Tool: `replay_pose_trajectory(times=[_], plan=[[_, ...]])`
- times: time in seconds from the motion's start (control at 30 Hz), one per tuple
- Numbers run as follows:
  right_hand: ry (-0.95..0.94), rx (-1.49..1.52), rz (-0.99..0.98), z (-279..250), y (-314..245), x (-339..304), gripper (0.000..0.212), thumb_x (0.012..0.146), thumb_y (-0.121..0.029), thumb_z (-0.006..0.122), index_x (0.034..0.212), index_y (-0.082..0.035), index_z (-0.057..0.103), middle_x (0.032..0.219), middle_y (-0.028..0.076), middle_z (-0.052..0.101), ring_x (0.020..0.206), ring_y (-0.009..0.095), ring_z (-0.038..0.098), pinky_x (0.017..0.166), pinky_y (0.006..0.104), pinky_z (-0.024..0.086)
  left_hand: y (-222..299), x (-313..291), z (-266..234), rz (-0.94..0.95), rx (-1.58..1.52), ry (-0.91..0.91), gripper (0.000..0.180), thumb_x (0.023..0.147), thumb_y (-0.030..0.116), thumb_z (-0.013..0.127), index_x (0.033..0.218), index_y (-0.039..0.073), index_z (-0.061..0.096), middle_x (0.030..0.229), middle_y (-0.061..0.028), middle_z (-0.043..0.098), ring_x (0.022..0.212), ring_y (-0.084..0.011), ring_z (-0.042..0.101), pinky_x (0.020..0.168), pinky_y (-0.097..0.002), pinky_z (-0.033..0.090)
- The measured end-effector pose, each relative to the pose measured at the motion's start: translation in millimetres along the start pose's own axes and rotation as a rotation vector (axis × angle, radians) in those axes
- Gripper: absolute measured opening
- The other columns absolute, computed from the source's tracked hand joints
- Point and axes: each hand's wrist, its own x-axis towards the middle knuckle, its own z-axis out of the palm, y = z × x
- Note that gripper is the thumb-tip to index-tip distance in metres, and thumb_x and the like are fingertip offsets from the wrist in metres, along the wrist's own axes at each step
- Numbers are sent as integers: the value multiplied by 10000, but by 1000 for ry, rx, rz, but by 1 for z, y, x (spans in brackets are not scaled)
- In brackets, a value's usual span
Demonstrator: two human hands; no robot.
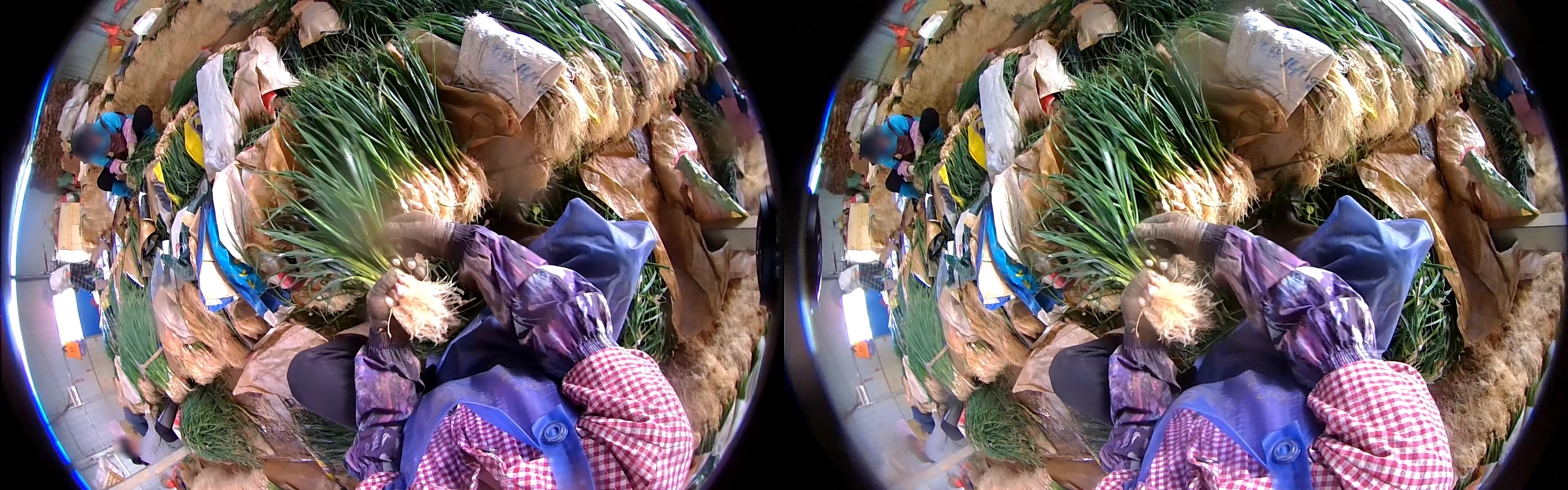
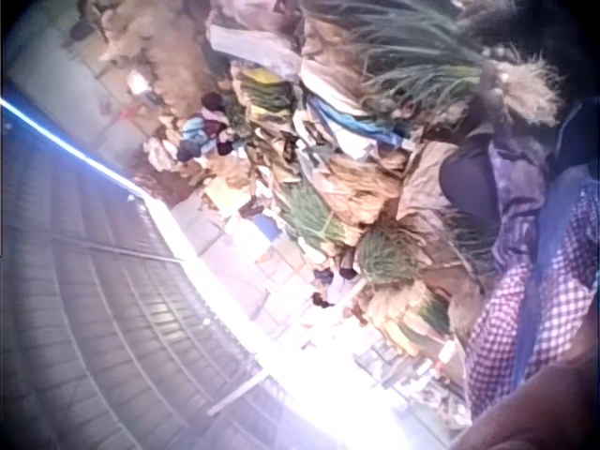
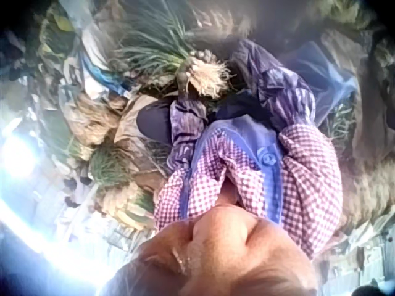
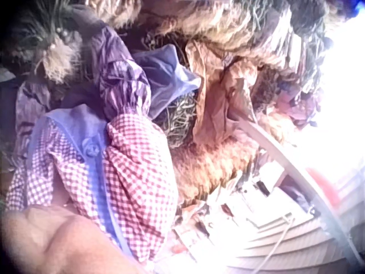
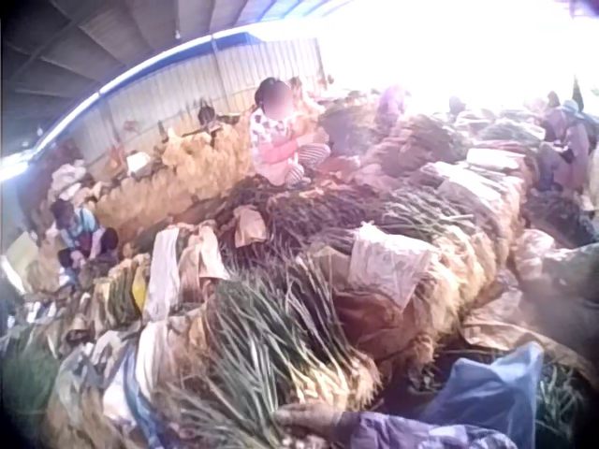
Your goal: The person cleans a bunch of leeks by stripping away the outer layers and removing yellowing leaves by hand.
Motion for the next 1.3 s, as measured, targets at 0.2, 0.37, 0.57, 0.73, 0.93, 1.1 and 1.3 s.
replay_pose_trajectory(times=[0.2,0.37,0.57,0.73,0.93,1.1,1.3], plan=[[183,-929,-16,47,-33,-25,376,830,-370,654,985,-28,642,852,118,661,785,221,626,676,354,489,10,0,-49,152,180,269,130,786,95,691,805,-21,635,651,-56,604,473,-70,484,427,-159,347],[128,-1566,-43,41,-22,-19,325,867,-366,561,954,-67,655,806,145,652,751,284,644,695,393,496,-16,9,-70,315,487,426,105,796,78,675,833,-7,625,654,-66,607,467,-68,487,408,-169,355],[394,-1110,-244,-28,18,-12,252,867,-300,540,918,-81,654,831,91,670,691,275,630,645,366,508,-2,-21,5,345,17,-196,221,824,132,599,1012,43,522,930,-88,518,831,-174,475,742,-325,434],[35,-1755,225,-30,-11,7,302,822,-347,591,942,-85,677,829,106,675,769,255,654,710,396,511,9,-32,18,326,-237,-270,207,869,146,588,1033,54,501,968,-102,518,792,-170,519,852,-390,440],[556,-1573,171,-52,-70,87,406,735,-402,661,953,-60,665,857,146,672,824,312,656,699,406,509,22,20,-54,-75,-5,-86,324,868,115,620,1065,-47,421,848,-23,446,668,-37,423,544,-112,393],[245,-685,-168,-1,-32,37,281,797,-252,667,973,-34,653,813,110,668,733,188,636,723,334,518,32,-11,-30,168,480,181,291,869,207,638,967,-53,551,827,-63,546,656,-52,520,486,-106,391],[128,-1033,150,26,1,28,240,867,-203,616,1040,-38,627,854,95,656,697,174,611,727,332,519,15,-11,-58,168,491,443,214,830,210,670,935,54,569,820,-75,580,670,-144,553,565,-250,470]])
